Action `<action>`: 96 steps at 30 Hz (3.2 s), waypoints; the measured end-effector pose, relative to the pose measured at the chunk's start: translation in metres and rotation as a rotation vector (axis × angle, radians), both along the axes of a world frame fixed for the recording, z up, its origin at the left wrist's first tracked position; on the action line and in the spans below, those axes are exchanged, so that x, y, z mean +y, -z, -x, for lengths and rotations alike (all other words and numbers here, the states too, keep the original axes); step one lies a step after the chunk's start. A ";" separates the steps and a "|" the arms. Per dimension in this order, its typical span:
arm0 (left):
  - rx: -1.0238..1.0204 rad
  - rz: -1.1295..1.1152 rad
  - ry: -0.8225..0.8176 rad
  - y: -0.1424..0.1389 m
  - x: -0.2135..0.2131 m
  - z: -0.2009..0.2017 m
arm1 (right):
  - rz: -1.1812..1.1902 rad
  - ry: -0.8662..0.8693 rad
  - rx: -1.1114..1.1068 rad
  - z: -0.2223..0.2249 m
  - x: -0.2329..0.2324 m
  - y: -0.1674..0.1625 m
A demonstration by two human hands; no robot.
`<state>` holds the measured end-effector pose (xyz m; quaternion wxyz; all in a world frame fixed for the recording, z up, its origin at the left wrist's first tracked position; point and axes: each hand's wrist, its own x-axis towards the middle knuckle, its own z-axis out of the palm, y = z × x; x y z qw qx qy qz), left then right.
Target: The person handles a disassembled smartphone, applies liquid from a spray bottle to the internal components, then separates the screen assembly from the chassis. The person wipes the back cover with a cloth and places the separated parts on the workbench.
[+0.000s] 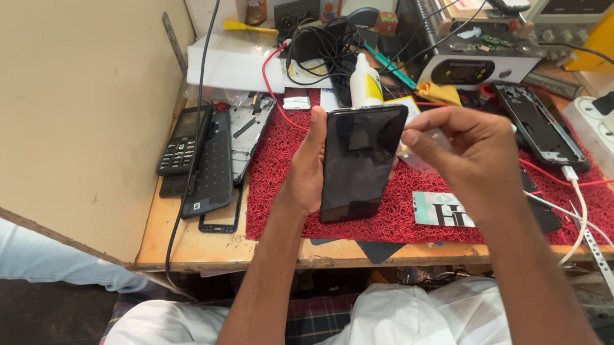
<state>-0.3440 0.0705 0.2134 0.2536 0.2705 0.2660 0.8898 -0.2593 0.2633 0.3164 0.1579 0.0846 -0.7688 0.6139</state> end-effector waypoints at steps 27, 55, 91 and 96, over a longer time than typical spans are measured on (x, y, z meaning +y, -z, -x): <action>-0.038 -0.028 0.120 0.019 0.001 0.015 | -0.747 -0.322 0.133 0.038 -0.041 -0.091; 0.634 0.450 -1.017 -0.059 -0.048 -0.051 | -0.653 -0.420 -0.053 0.034 -0.036 -0.090; 0.555 0.680 -0.945 -0.029 -0.085 -0.080 | -0.420 -0.056 0.130 -0.006 -0.033 -0.028; 0.523 0.652 -0.877 -0.034 -0.083 -0.079 | -0.444 -0.015 0.086 -0.006 -0.027 -0.023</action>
